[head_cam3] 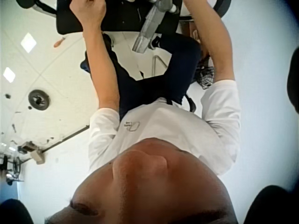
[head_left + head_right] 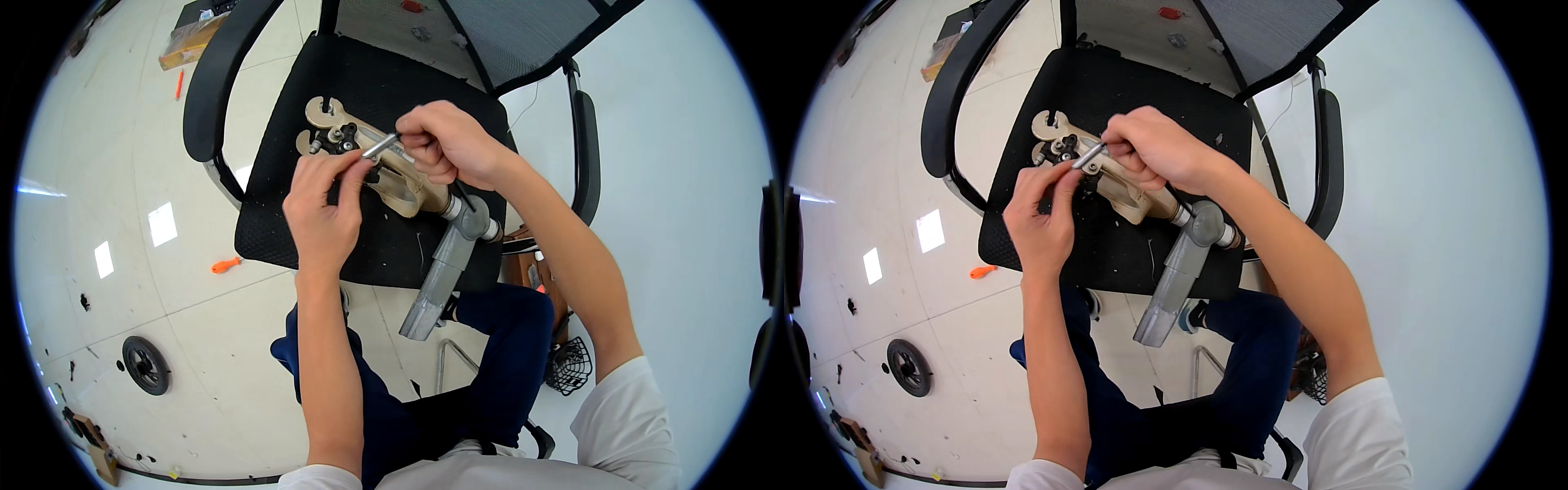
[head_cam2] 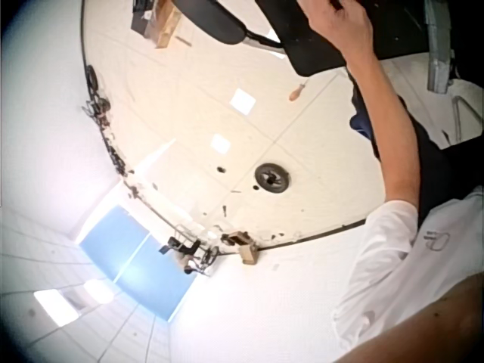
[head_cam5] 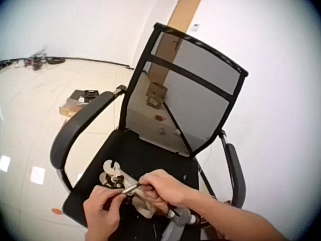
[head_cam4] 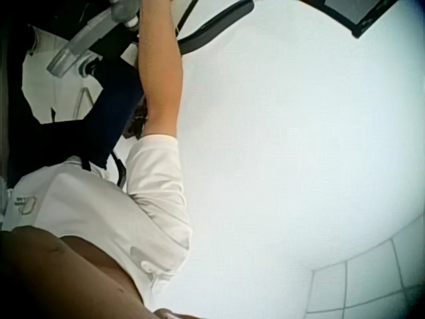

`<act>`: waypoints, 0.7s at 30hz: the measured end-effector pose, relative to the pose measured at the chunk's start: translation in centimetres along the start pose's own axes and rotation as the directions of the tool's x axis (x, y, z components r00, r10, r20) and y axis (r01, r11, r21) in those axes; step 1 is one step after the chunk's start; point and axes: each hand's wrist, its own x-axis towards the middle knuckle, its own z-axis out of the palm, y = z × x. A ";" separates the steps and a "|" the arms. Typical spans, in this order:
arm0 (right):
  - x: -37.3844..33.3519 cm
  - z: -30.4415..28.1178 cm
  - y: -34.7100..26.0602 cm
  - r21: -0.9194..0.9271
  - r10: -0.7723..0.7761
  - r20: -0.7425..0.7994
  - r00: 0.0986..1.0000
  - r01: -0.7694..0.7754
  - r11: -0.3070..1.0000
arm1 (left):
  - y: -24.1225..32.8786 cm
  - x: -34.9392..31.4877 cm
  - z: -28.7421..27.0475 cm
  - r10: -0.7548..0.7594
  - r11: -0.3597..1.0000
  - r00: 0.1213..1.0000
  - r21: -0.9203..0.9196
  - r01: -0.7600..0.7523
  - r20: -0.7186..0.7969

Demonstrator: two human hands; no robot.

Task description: The person assembles a bicycle fork by inserting a black cable into the brake assembly and tightening screws with a screwdriver. The person repeatedly adjusts the cable and rotates the fork to access different fasteners.

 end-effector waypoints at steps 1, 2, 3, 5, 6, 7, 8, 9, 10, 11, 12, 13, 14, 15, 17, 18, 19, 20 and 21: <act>-0.3 0.7 -0.6 0.075 -0.065 -0.140 0.988 0.076 0.994 | -0.4 -0.3 -0.5 -0.056 0.998 0.996 0.033 0.058 -0.071; -0.4 1.1 -0.9 0.139 -0.116 -0.281 0.953 0.160 0.977 | -0.7 -0.5 -1.3 -0.108 0.991 0.984 0.062 0.118 -0.145; -0.4 -1.1 -1.6 0.152 -0.218 -0.187 0.958 0.247 0.957 | -0.7 -0.6 -2.2 -0.214 0.976 0.956 0.005 0.219 -0.201; -0.7 -0.7 -2.2 -0.144 -0.272 -0.170 0.947 0.249 0.958 | -0.7 -0.6 -3.4 -0.393 0.919 0.876 -0.157 0.362 -0.280; -0.3 0.6 -2.0 -0.341 -0.280 -0.182 0.943 0.207 0.917 | -0.8 -0.6 -3.6 -0.469 0.878 0.831 -0.258 0.403 -0.299; 1.2 1.1 -1.4 -0.590 -0.372 0.009 0.928 0.305 0.747 | -1.3 -0.8 -3.6 -0.524 0.845 0.810 -0.276 0.457 -0.262; 1.9 1.7 -0.8 -0.713 -0.438 0.134 0.889 0.393 0.580 | -1.6 -0.8 -3.4 -0.576 0.809 0.786 -0.293 0.510 -0.224; 2.2 2.2 -0.6 -0.732 -0.368 0.086 0.926 0.310 0.607 | -1.7 -0.8 -3.0 -0.615 0.776 0.764 -0.319 0.544 -0.194; 2.4 2.7 -0.6 -0.748 -0.290 0.038 0.956 0.220 0.626 | -1.8 -0.7 -2.5 -0.624 0.769 0.760 -0.319 0.554 -0.183; 2.8 2.8 -0.5 -0.761 -0.301 0.065 0.952 0.242 0.602 | -1.7 -0.5 -2.0 -0.655 0.734 0.736 -0.373 0.568 -0.168; 3.4 2.7 -0.3 -0.772 -0.310 0.093 0.946 0.266 0.578 | -1.5 -0.1 -1.8 -0.685 0.696 0.713 -0.425 0.579 -0.152; 3.7 2.6 0.0 -0.783 -0.314 0.113 0.943 0.279 0.556 | -1.4 0.0 -1.7 -0.725 0.657 0.682 -0.399 0.640 -0.099; 3.8 2.6 0.2 -0.786 -0.316 0.134 0.939 0.294 0.543 | -1.6 0.0 -1.5 -0.731 0.649 0.680 -0.363 0.668 -0.054; 3.9 2.6 0.4 -0.789 -0.317 0.154 0.936 0.310 0.531 | -1.6 0.0 -1.3 -0.757 0.591 0.653 -0.429 0.683 -0.003; 4.2 2.6 0.3 -0.831 -0.346 0.221 0.912 0.362 0.422 | -1.4 0.4 -1.0 -0.781 0.501 0.620 -0.522 0.690 0.069; 4.1 2.6 0.4 -0.861 -0.364 0.267 0.892 0.390 0.326 | -1.3 0.5 -1.0 -0.787 0.470 0.610 -0.552 0.689 0.092; 4.0 3.0 0.1 -0.882 -0.376 0.315 0.872 0.415 0.223 | -1.3 0.6 -1.0 -0.791 0.436 0.601 -0.583 0.686 0.115; 3.8 3.5 -0.2 -0.900 -0.316 0.254 0.914 0.343 0.268 | -1.4 0.7 -1.0 -0.791 0.441 0.602 -0.579 0.686 0.111; 3.4 4.1 -0.6 -0.913 -0.252 0.193 0.948 0.267 0.308 | -1.5 0.7 -1.0 -0.791 0.446 0.603 -0.574 0.686 0.106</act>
